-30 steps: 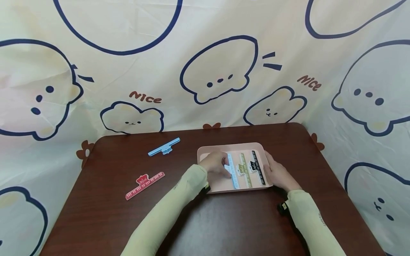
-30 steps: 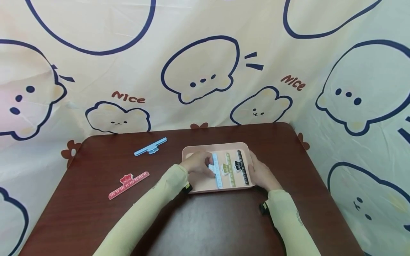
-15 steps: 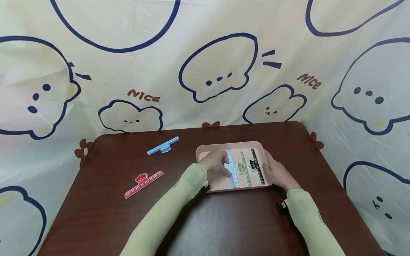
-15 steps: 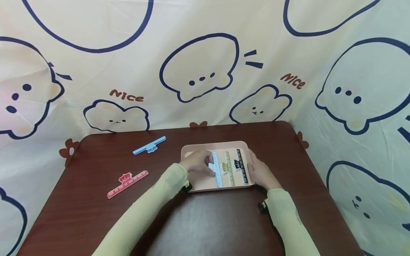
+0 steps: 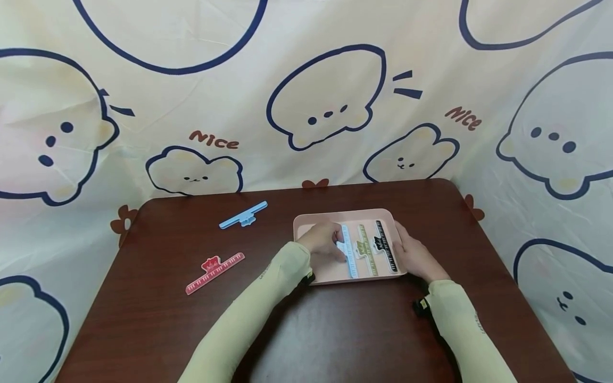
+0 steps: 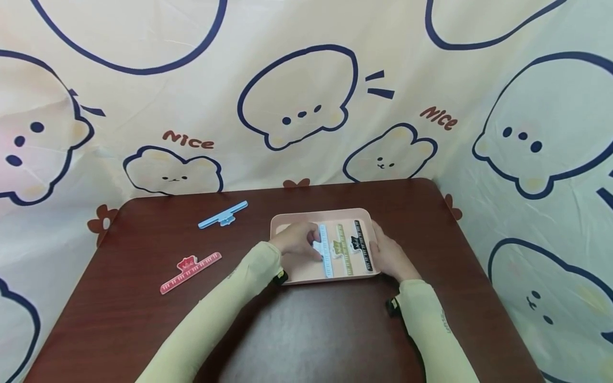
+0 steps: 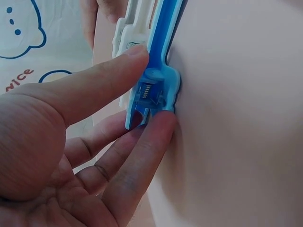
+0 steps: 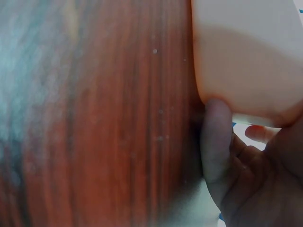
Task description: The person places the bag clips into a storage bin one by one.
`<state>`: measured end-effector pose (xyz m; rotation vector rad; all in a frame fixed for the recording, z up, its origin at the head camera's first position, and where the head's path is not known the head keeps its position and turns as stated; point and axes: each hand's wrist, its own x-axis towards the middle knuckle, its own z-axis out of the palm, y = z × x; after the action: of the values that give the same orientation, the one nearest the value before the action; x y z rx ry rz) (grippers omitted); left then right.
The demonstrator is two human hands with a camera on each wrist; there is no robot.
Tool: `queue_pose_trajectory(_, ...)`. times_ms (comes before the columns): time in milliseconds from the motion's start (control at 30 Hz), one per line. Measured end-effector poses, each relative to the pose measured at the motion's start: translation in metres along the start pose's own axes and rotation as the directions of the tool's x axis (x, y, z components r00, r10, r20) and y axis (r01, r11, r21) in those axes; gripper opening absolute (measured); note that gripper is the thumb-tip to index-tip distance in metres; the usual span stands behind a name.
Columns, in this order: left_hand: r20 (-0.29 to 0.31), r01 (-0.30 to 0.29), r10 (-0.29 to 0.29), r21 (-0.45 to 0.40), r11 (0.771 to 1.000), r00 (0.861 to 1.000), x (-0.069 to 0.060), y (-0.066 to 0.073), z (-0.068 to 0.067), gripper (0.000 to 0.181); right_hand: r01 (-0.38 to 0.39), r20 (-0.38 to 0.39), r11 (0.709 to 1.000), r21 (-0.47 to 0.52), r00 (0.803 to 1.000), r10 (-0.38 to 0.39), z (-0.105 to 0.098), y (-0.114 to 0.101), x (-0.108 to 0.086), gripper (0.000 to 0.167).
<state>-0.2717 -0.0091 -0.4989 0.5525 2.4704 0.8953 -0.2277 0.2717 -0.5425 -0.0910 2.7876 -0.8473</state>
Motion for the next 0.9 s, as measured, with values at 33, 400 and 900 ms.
queue_pose_trajectory(33,0.000,-0.001,0.001,0.001,1.000,1.000,0.0000,0.0007,-0.0001,0.037,0.000,0.000,1.000,-0.001,1.000,0.000,0.0000,0.0000,0.0001,0.064)
queue_pose_trajectory(400,0.000,-0.008,0.008,0.071,0.997,1.000,-0.0003,0.0081,-0.0008,0.037,0.018,-0.028,1.000,-0.014,0.999,-0.018,-0.0017,-0.0019,-0.0017,0.063)
queue_pose_trajectory(900,0.004,-0.020,0.019,0.073,0.997,1.000,0.0012,0.0047,-0.0001,0.037,0.028,-0.023,1.000,-0.005,0.999,-0.028,0.0012,0.0018,-0.0006,0.064)
